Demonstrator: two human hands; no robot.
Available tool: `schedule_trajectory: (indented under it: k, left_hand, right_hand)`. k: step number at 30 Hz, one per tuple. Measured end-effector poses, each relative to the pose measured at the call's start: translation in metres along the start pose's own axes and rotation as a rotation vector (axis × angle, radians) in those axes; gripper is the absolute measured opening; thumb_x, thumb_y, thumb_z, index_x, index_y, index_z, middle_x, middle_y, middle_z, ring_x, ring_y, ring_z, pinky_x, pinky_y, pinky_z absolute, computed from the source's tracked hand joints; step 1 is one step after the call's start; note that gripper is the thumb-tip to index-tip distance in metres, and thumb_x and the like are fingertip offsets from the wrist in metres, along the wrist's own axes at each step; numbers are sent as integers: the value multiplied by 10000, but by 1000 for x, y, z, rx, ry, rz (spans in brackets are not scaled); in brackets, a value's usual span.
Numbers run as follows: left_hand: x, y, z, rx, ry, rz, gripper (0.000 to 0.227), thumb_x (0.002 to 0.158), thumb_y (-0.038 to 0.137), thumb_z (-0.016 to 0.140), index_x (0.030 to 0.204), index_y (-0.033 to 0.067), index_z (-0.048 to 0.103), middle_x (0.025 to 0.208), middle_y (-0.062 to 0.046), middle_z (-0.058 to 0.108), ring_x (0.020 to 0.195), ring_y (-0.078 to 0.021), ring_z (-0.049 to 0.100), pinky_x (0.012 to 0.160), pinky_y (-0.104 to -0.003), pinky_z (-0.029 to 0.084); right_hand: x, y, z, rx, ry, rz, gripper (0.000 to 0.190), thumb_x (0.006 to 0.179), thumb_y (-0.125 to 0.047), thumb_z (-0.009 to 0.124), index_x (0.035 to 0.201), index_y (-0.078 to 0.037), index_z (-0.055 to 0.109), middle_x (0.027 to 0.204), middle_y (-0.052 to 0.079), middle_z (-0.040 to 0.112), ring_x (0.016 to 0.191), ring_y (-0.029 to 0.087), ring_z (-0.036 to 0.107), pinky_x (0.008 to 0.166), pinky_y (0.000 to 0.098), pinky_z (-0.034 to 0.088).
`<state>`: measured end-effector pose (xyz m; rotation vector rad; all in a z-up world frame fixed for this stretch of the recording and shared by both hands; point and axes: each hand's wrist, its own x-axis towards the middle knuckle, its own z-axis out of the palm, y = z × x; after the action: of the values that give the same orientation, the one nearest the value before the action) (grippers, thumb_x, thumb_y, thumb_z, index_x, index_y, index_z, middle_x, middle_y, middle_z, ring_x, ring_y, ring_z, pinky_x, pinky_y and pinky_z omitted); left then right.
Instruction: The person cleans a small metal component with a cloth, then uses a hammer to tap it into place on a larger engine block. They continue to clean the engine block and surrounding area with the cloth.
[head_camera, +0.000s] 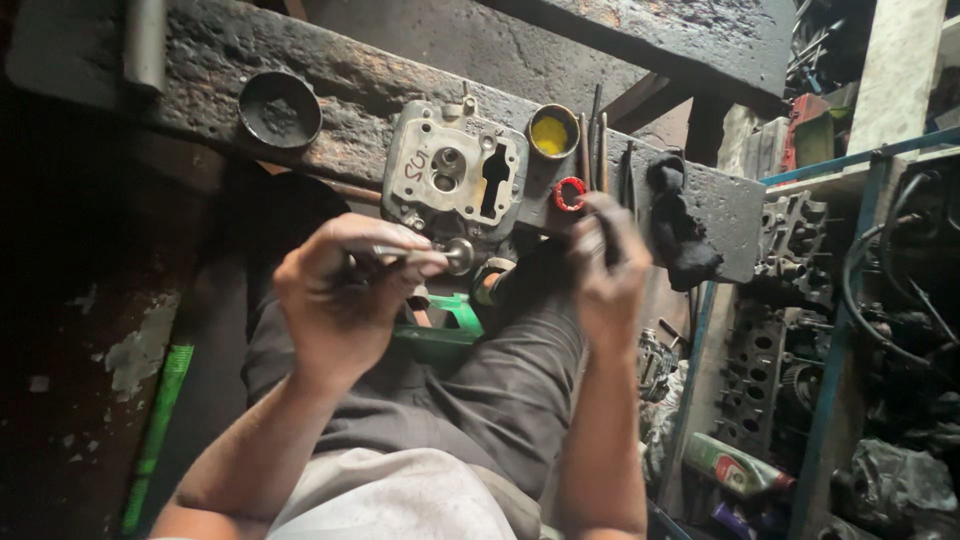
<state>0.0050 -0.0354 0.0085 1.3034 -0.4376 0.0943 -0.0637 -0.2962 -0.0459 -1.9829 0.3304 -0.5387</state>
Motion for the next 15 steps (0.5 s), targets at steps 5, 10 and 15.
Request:
schedule_trajectory:
  k: [5,10,15]
  left_hand:
    - [-1,-4,-1,167,-104,219,216,900,-149,714,1067,-18,675,1081,-140,755,995,-211,775,889,-288,638]
    - [-9,-15,-2,229,-196,267,412,762,-195,617,1098,17,725,1126,-134,729,982,-236,757,870,-321,631]
    - [-20,-27,0,401,-212,276,463,726,-162,657,1122,56,753,1071,-101,707,916,-250,714,811,-340,584]
  right_hand:
    - [-45,-59,43,758,-270,256,463,1022,-179,666,1422,38,583,1046,91,687,897,116,620,813,260,502]
    - [-56,-69,71,1240,-183,413,542,945,-138,735,1435,-51,518,1228,116,666,1106,190,653,975,332,516]
    - [-55,-65,86,1329,-55,441,451,978,16,713,1379,-113,554,1185,129,659,1123,204,642,1033,337,498]
